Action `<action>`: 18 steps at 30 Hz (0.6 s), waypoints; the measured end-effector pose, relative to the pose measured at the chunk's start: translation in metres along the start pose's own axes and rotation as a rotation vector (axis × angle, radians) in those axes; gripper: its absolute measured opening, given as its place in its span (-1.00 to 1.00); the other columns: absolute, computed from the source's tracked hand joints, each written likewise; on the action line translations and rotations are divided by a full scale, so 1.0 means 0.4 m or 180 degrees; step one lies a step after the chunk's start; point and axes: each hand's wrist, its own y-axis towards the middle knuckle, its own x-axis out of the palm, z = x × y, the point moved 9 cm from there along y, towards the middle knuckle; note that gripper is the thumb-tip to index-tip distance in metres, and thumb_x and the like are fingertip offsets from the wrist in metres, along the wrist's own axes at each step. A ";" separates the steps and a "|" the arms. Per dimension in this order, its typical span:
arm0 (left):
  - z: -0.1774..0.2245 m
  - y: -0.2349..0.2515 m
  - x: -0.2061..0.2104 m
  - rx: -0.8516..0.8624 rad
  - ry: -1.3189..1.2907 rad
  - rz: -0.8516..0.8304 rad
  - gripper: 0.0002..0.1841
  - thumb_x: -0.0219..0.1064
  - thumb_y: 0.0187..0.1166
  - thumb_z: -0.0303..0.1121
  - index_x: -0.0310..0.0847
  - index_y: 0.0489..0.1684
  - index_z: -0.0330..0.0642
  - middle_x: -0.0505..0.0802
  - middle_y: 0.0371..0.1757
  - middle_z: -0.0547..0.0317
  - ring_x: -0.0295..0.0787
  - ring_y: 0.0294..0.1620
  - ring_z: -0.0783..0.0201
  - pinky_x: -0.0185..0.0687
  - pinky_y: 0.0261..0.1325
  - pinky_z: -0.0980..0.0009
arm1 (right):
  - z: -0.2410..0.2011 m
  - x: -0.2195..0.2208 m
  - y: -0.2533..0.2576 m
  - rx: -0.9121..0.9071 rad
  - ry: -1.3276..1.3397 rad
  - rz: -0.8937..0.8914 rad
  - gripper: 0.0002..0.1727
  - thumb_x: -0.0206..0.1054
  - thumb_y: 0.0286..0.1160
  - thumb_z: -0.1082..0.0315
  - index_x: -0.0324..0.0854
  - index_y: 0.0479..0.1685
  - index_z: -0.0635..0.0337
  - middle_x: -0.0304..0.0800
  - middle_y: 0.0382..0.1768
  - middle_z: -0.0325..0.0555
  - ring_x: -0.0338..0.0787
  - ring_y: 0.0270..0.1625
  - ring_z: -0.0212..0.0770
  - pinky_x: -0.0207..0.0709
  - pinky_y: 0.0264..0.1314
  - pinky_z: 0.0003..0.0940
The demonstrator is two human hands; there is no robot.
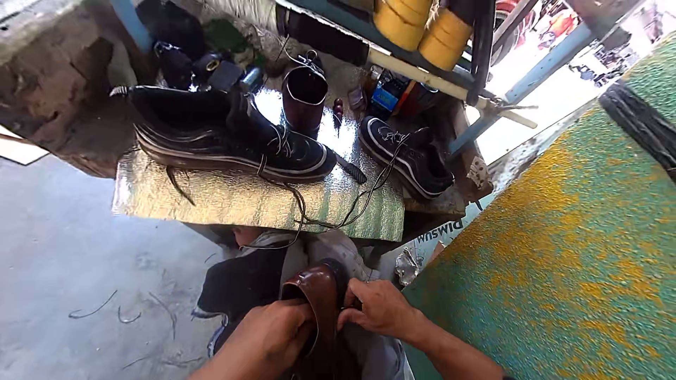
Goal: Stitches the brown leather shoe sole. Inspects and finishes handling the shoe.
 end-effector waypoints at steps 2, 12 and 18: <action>-0.011 0.014 0.006 -0.0198 -0.0028 -0.0311 -0.78 0.35 0.47 -0.31 0.71 -0.59 -0.16 0.83 -0.47 0.00 0.84 -0.35 -0.13 0.60 -0.38 -0.26 | 0.015 0.001 0.008 0.0063 -0.0126 0.0001 -0.47 0.45 0.47 -0.11 0.69 -0.23 0.30 0.75 -0.54 0.04 0.81 -0.44 0.04 0.60 -0.36 0.09; -0.042 0.048 0.009 -0.0550 -0.0229 -0.0692 -0.73 0.32 0.58 -0.17 0.74 -0.46 -0.11 0.81 -0.44 0.01 0.81 -0.29 -0.10 0.61 -0.24 -0.30 | 0.149 -0.020 -0.028 0.0836 -0.0524 0.0522 -0.18 0.38 0.19 -0.51 0.72 -0.46 0.24 0.71 -0.63 0.03 0.81 -0.48 0.08 0.60 -0.42 0.17; -0.002 0.007 -0.023 0.0139 -0.0513 0.0205 -0.83 0.28 0.57 -0.29 0.80 -0.16 -0.06 0.77 -0.48 0.21 0.73 -0.45 0.21 0.63 -0.39 0.03 | 0.308 0.015 -0.143 0.1508 -0.0222 0.0338 -0.14 0.36 0.29 -0.43 0.70 -0.34 0.42 0.74 -0.48 0.22 0.79 -0.34 0.25 0.57 -0.25 0.34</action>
